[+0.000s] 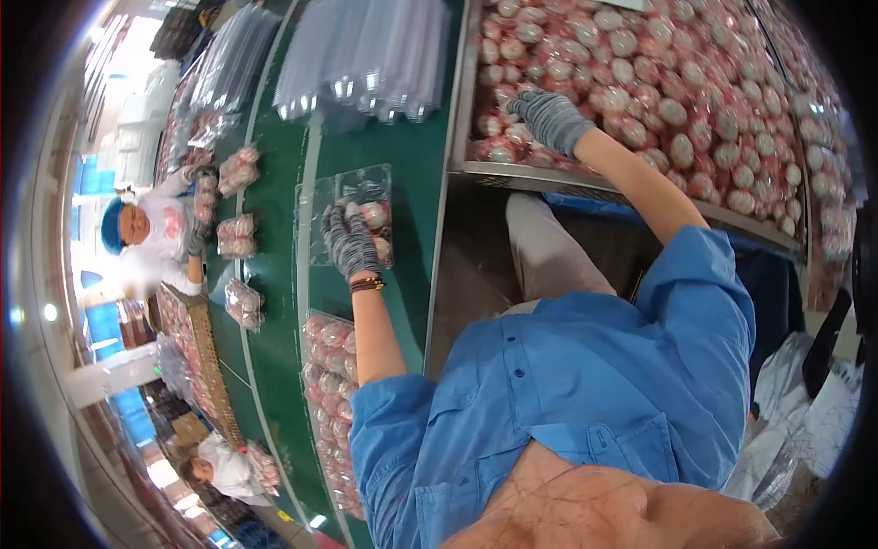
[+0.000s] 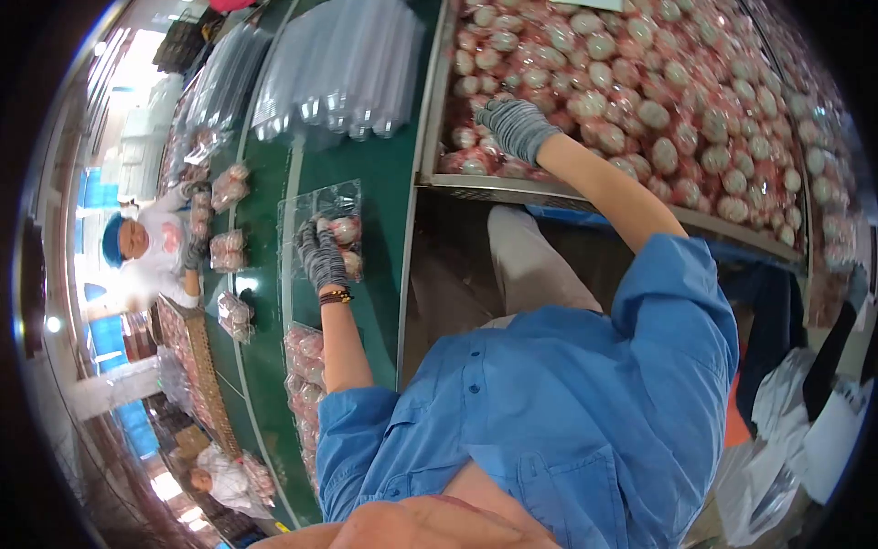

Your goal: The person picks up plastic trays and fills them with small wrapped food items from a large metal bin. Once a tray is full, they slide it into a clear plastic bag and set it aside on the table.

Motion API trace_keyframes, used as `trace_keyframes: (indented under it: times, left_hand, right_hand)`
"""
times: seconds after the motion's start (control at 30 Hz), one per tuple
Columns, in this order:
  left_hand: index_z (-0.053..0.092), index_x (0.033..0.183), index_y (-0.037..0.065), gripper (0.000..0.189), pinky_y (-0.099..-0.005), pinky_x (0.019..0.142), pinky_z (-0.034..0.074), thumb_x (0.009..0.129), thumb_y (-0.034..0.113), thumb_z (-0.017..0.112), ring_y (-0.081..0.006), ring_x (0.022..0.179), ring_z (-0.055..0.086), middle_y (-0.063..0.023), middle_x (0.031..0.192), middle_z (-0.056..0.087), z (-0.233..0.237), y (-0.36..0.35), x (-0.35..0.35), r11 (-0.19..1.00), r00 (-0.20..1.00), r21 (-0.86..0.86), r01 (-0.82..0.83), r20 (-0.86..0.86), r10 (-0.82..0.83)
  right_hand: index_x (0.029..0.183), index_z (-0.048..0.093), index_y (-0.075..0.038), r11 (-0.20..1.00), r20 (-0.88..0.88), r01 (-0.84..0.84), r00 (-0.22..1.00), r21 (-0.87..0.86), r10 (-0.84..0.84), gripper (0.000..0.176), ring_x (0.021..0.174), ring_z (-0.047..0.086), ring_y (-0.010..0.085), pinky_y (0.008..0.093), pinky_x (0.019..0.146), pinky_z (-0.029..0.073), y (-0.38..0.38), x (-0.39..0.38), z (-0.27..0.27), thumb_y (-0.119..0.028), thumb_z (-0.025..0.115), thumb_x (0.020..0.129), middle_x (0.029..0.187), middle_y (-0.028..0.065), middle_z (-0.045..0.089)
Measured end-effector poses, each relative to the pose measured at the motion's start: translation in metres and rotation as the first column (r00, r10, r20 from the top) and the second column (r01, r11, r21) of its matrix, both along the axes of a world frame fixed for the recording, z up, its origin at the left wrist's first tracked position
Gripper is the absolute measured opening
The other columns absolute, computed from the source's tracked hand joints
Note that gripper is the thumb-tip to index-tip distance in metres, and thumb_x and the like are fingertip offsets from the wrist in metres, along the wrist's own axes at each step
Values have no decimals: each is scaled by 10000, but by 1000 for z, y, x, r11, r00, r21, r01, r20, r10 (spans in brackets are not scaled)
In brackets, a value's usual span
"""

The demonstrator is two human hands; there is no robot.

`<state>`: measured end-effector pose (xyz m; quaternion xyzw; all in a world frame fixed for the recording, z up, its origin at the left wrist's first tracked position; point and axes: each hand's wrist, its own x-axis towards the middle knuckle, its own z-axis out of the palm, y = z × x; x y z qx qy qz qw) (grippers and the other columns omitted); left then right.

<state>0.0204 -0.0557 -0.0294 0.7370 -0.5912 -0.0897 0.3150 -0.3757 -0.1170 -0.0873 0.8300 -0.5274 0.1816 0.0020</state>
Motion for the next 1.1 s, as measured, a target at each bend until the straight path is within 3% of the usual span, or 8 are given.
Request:
trace_keyframes:
  times: [0.23, 0.3, 0.43, 0.7, 0.77, 0.87, 1.03, 1.1]
  left_hand:
    - [656, 806, 181, 135, -414, 657, 493, 757, 299, 614, -254, 759, 599, -40, 857, 635, 17, 4, -20, 989, 862, -11, 145, 493, -121]
    - [672, 836, 164, 299, -412, 659, 495, 708, 433, 651, -259, 794, 621, -65, 878, 651, 49, 14, -25, 996, 930, 26, -88, 360, 73]
    - [717, 954, 197, 321, -432, 881, 429, 720, 380, 597, -270, 1028, 606, -93, 1081, 633, 34, 12, -12, 975, 976, 91, -203, 95, 194]
    - [702, 928, 171, 422, -449, 681, 504, 729, 535, 627, -294, 827, 637, -102, 930, 657, 35, 16, -15, 996, 904, 56, -70, 425, 40]
    - [656, 910, 155, 381, -435, 674, 512, 732, 491, 650, -261, 860, 626, -74, 956, 643, 23, 15, -13, 998, 889, -58, 36, 458, -5]
    - [678, 1085, 176, 333, -437, 999, 397, 875, 404, 556, -265, 1166, 531, -74, 1262, 574, 1, 9, -10, 994, 995, -106, -12, 94, 22]
    - [647, 1177, 165, 405, -466, 1062, 314, 885, 434, 568, -284, 1216, 501, -99, 1332, 519, 18, 8, -13, 989, 990, 79, -122, 73, 117]
    - [649, 1169, 177, 378, -440, 1054, 339, 894, 423, 563, -278, 1223, 502, -87, 1333, 517, 23, 11, -14, 989, 983, 78, -128, 142, 116]
  right_hand:
    - [1306, 527, -102, 938, -465, -72, 854, 340, 234, 458, 1263, 472, 245, 372, 1066, 369, -95, 16, -73, -81, 480, 852, 1353, 95, 516]
    - [1403, 406, -40, 927, -804, -368, 530, 68, 269, 576, 1368, 344, 269, 396, 1151, 261, -129, -17, -136, -237, 478, 866, 1473, 121, 378]
    - [1387, 405, 4, 951, -626, -195, 717, 242, 306, 708, 1354, 352, 332, 419, 1112, 301, -130, -18, -106, -193, 644, 750, 1445, 202, 385]
    - [1363, 405, 1, 838, 94, 47, 989, 543, -117, 652, 1181, 527, 362, 417, 988, 417, -96, -79, -62, -381, 606, 875, 1290, 235, 536]
    - [1223, 481, -67, 770, 521, -129, 803, 625, -288, 448, 1051, 552, 280, 395, 891, 459, -77, -93, -58, -342, 588, 886, 1141, 139, 560]
    - [1011, 595, -170, 524, 820, -782, -30, 336, -571, 161, 856, 589, 158, 362, 745, 521, -27, -91, -26, -283, 561, 901, 917, -5, 597]
    - [1254, 526, -41, 566, 722, -799, -267, 205, -638, 409, 1062, 603, 235, 435, 845, 545, 17, -22, 21, -192, 584, 878, 1190, 108, 596]
    - [1316, 459, -6, 721, 960, -635, 217, 275, -176, 486, 1101, 589, 258, 432, 869, 545, 25, -2, 43, -176, 583, 879, 1244, 131, 563]
